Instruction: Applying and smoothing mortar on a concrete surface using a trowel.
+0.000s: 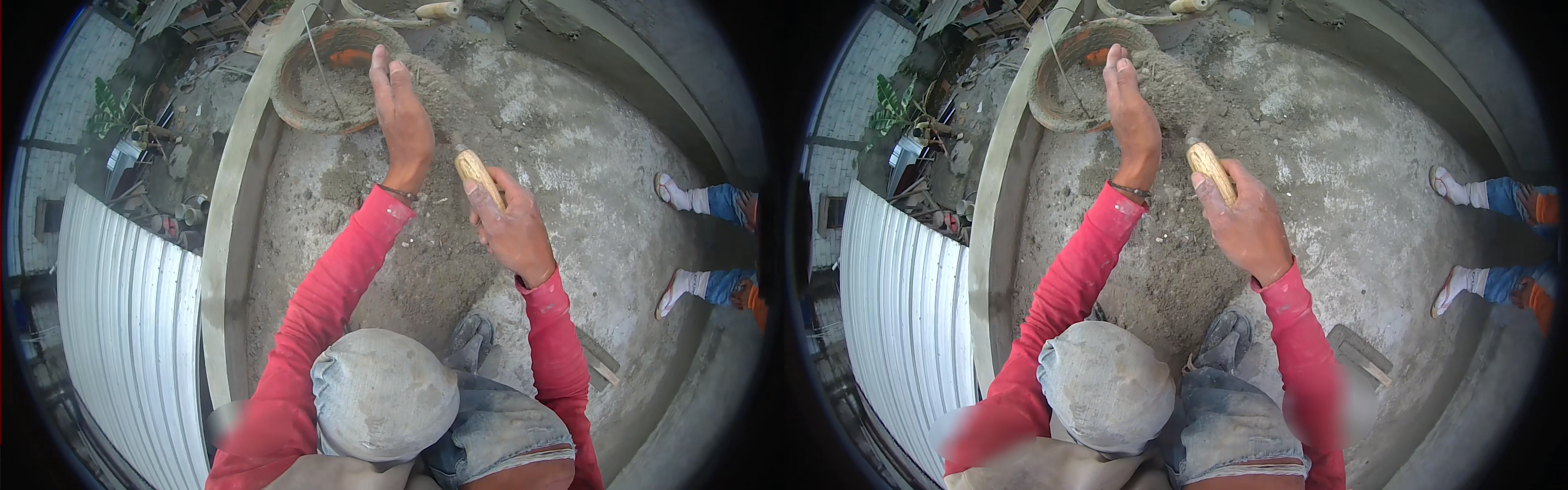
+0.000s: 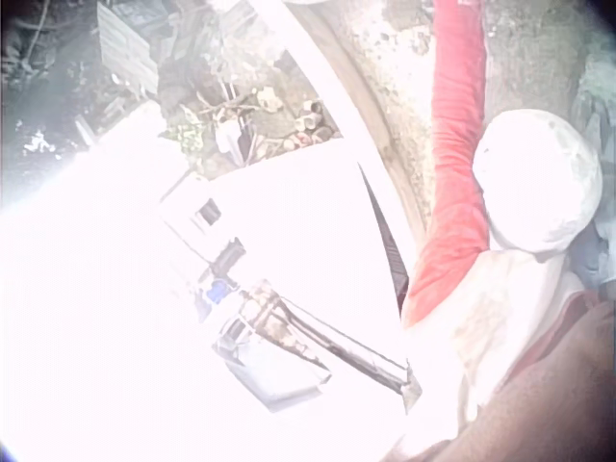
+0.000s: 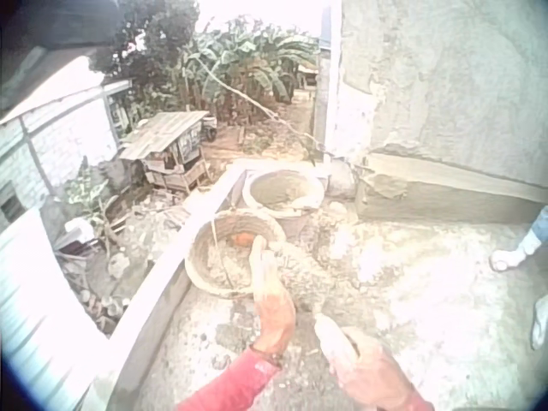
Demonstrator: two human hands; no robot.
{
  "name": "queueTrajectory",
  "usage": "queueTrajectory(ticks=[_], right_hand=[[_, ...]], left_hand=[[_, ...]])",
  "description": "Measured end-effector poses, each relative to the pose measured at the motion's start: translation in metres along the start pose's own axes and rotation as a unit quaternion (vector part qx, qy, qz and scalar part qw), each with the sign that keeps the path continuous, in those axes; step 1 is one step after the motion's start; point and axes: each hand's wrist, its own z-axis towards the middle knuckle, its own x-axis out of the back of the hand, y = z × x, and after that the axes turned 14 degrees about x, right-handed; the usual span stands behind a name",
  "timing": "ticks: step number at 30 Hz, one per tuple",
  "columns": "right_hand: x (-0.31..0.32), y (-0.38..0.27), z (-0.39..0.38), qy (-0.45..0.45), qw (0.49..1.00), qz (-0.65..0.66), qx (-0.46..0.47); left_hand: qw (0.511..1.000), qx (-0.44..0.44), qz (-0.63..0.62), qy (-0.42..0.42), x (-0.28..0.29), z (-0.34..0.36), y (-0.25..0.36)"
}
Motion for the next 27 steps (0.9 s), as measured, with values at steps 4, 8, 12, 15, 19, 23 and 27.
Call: queueTrajectory(ticks=[4,8,12,15,19,23,27], right_hand=[[-0.04,0.014,0.045,0.047,0.952,-0.242,0.18],[0.019,0.071,0.04,0.102,0.941,-0.315,0.069],[0.117,0.196,0.069,0.143,0.873,-0.464,-0.054],[0.153,0.248,0.074,0.166,0.853,-0.484,-0.104],[0.093,0.24,0.048,0.074,0.901,-0.426,-0.044],[0.041,0.216,-0.038,0.005,0.928,-0.372,-0.027],[0.043,0.19,-0.097,-0.062,0.92,-0.386,0.025]], left_hand=[[0.98,-0.024,0.168,0.106,0.052,0.059,0.013],[0.948,-0.222,0.21,-0.084,0.064,-0.013,0.007],[0.898,-0.176,0.301,-0.268,0.097,-0.072,-0.046],[0.883,-0.071,0.399,-0.238,0.105,-0.083,-0.098],[0.882,0.0,0.433,-0.186,0.109,-0.083,-0.126],[0.894,0.033,0.409,-0.178,0.088,-0.089,-0.141],[0.889,0.046,0.42,-0.179,0.085,-0.091,-0.15]])
